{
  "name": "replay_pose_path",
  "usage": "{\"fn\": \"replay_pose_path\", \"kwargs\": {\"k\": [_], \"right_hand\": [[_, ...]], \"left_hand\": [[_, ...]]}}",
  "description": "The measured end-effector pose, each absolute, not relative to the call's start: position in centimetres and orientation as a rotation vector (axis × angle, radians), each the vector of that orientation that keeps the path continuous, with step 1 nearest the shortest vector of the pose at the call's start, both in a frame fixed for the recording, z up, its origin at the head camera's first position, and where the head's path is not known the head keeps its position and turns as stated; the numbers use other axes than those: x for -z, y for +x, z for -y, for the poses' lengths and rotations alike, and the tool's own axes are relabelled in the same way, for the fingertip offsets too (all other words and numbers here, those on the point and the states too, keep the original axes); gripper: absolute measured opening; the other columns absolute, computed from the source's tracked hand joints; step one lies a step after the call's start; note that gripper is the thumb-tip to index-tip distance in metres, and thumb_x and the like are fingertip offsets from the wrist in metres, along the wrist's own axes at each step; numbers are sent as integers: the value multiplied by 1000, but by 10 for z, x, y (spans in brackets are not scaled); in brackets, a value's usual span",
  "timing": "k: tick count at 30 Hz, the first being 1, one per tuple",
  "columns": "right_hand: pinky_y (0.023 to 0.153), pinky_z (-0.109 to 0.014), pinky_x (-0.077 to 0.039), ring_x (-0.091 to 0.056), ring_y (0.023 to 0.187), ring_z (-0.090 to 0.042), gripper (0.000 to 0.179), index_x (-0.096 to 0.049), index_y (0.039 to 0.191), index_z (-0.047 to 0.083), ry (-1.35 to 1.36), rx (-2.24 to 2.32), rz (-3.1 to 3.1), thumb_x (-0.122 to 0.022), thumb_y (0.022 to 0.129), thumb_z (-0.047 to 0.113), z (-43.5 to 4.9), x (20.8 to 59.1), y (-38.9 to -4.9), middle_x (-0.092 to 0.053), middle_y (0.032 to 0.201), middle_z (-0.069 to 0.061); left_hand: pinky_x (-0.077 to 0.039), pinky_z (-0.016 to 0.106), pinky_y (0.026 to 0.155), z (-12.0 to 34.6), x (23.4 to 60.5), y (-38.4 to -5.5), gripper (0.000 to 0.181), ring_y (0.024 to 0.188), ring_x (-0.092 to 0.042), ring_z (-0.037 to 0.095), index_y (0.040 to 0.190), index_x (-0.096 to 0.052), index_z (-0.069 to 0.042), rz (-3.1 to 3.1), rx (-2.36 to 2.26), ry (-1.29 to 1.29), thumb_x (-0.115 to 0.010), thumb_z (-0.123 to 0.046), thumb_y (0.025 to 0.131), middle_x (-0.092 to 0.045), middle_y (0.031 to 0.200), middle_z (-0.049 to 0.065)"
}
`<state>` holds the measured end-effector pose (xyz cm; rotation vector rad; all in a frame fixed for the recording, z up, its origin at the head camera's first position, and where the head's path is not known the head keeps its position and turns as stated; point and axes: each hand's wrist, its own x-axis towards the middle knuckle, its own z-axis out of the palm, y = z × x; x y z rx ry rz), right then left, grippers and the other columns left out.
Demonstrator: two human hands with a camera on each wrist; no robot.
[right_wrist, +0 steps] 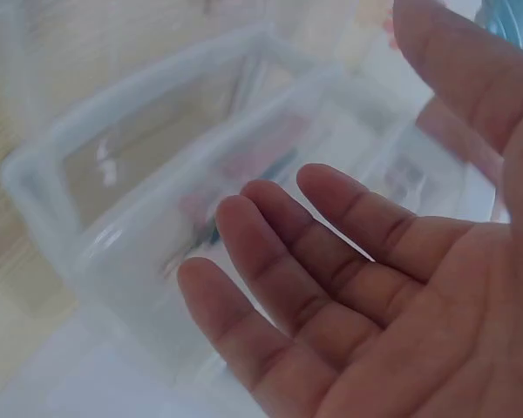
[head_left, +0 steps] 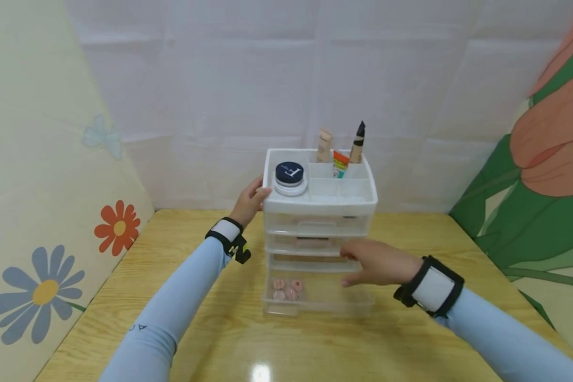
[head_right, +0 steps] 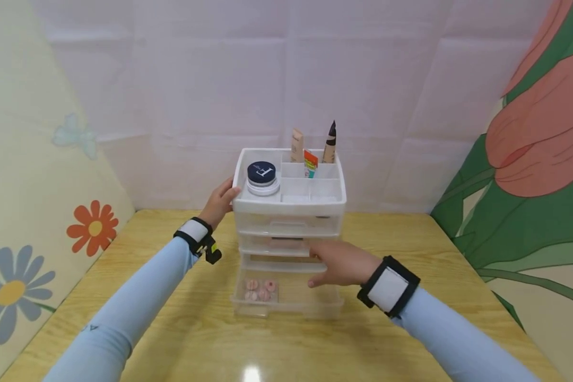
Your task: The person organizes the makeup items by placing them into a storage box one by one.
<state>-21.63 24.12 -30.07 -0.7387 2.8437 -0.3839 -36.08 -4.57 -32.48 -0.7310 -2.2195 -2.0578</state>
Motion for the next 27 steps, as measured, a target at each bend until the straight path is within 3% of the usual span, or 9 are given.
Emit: {"fn": "replay_pose_path", "kwargs": {"k": [5,11,27], "right_hand": [[83,-48,-52,-61,99,-28,54,-63,114,5,-677,448,-2864,-78,79,43,-267,292,-209,-64,109,-7],[79,-48,-52,-60,93,-27,57,-63,111,0,-654,417,-2933,-78,78,44,-293,290,-205,-64,103,-7],[80,-54,-51,-59,98,-42,67,-58,115,-11,-461,435,-2922,-81,76,39,-379,331,-208,-62,108,-24]], "left_hand": [[-56,36,83,47,326,-361,59,103,-60,27,153,-30,-10,2203,2093,-740,-45,-22,98,-49,139,22],[-56,38,83,46,326,-361,60,104,-59,28,153,-31,-11,2206,2094,-733,-46,-25,97,-48,141,19],[-56,37,83,46,324,-361,60,103,-59,27,153,-30,-12,2242,2048,-726,-44,-26,97,-48,141,18]]}}
